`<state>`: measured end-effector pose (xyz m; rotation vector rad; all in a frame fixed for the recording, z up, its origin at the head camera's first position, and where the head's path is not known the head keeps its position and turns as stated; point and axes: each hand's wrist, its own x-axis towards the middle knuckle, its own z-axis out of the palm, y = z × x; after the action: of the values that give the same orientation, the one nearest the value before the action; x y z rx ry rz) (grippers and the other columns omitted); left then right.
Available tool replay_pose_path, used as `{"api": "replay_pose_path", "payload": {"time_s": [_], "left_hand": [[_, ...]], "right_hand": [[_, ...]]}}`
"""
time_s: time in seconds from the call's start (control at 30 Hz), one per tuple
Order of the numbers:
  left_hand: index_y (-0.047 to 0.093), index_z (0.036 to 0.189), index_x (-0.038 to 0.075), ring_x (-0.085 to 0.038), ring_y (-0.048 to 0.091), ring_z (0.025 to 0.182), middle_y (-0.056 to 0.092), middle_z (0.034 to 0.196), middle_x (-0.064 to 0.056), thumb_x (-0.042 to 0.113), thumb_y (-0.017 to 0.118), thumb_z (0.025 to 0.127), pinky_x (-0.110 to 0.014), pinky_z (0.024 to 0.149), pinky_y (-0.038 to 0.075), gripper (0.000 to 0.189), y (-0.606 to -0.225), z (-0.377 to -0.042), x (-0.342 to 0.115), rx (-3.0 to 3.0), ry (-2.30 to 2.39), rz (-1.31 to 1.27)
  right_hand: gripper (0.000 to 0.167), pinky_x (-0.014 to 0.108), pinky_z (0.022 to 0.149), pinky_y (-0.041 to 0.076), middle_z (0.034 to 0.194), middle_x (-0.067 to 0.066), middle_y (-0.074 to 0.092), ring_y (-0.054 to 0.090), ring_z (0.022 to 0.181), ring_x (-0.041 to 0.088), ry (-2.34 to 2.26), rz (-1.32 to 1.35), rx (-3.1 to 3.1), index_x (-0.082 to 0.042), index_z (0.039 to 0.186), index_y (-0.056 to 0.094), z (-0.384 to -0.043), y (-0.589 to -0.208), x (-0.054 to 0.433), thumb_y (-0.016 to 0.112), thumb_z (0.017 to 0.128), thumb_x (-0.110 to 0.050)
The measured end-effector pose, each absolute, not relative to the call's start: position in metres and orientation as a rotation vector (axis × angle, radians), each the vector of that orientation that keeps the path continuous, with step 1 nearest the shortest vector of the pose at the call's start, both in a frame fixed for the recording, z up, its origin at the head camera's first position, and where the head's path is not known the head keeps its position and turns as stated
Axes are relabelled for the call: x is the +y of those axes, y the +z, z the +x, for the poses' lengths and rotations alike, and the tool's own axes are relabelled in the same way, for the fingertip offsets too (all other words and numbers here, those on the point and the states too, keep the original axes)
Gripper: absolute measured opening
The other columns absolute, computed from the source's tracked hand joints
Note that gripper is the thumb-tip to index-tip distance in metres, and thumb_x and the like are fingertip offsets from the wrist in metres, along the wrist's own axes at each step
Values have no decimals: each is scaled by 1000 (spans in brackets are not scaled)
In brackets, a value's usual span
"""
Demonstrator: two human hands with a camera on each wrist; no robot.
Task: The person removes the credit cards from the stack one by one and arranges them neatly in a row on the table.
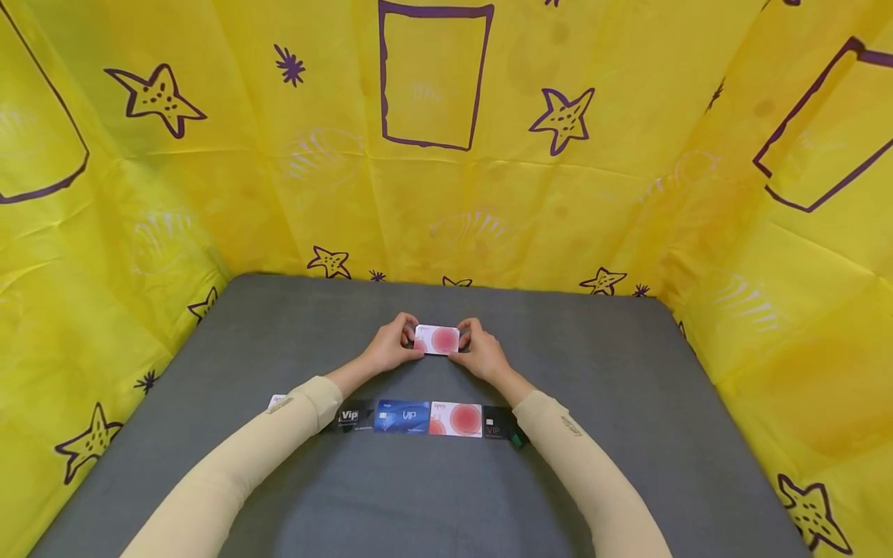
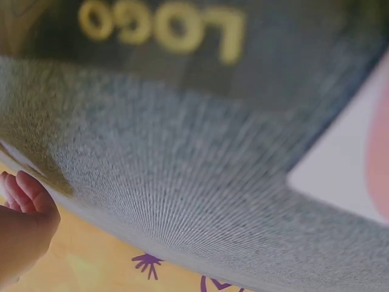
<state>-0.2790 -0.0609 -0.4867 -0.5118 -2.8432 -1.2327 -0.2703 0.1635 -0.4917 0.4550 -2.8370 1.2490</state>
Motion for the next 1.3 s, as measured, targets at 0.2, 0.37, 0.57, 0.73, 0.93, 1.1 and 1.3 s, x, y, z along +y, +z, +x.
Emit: {"api": "replay_pose_path", "payload": {"time_s": [0.2, 0.37, 0.57, 0.73, 0.93, 1.1, 1.3], "left_hand": [[49, 117, 6, -17, 49, 76, 56, 90, -5, 12, 84, 76, -29, 72, 43, 54, -487, -272, -61, -2858, -1231, -510], [50, 117, 4, -17, 49, 76, 57, 90, -7, 11, 85, 75, -29, 71, 42, 55, -485, -267, -62, -2857, -1229, -532], [50, 115, 3, -16, 49, 74, 57, 88, -7, 9, 84, 74, -30, 70, 41, 54, -483, -263, -63, -2833, -1227, -563], [50, 116, 4, -15, 49, 74, 56, 87, -5, 10, 84, 75, -29, 69, 41, 54, -483, -259, -64, -2851, -1224, -547], [50, 116, 4, -16, 49, 74, 55, 86, -3, 11, 84, 75, -28, 69, 41, 54, -483, -254, -65, -2868, -1249, -535], [50, 115, 5, -15, 48, 74, 54, 87, -3, 12, 84, 76, -28, 68, 41, 53, -484, -249, -67, -2868, -1259, -548], [50, 115, 5, -15, 49, 73, 55, 87, -4, 13, 84, 75, -28, 67, 41, 53, -485, -242, -69, -2871, -1274, -561]], "right_hand": [[55, 28, 66, 40, 89, 8, 61, 49, 68, 16, 1258, 493, -2828, -6, 120, 46, -264, -492, 164, 82, 79, -14], [53, 28, 62, 40, 84, 5, 60, 49, 65, 15, 1252, 579, -2755, -3, 116, 47, -257, -494, 166, 82, 78, -17], [54, 28, 62, 40, 84, 6, 60, 49, 66, 15, 1261, 582, -2762, -2, 116, 47, -252, -491, 166, 82, 78, -16], [56, 28, 65, 41, 87, 5, 62, 49, 69, 16, 1259, 502, -2860, -4, 120, 47, -252, -490, 164, 83, 78, -16], [56, 28, 66, 41, 89, 5, 62, 49, 69, 16, 1246, 477, -2900, -6, 120, 47, -247, -489, 163, 83, 78, -17], [56, 28, 65, 41, 89, 5, 61, 49, 70, 16, 1259, 503, -2902, -5, 119, 47, -242, -488, 163, 83, 78, -17], [56, 27, 65, 41, 88, 4, 63, 49, 67, 14, 1245, 559, -2870, -5, 118, 49, -236, -489, 165, 84, 77, -17]]}}
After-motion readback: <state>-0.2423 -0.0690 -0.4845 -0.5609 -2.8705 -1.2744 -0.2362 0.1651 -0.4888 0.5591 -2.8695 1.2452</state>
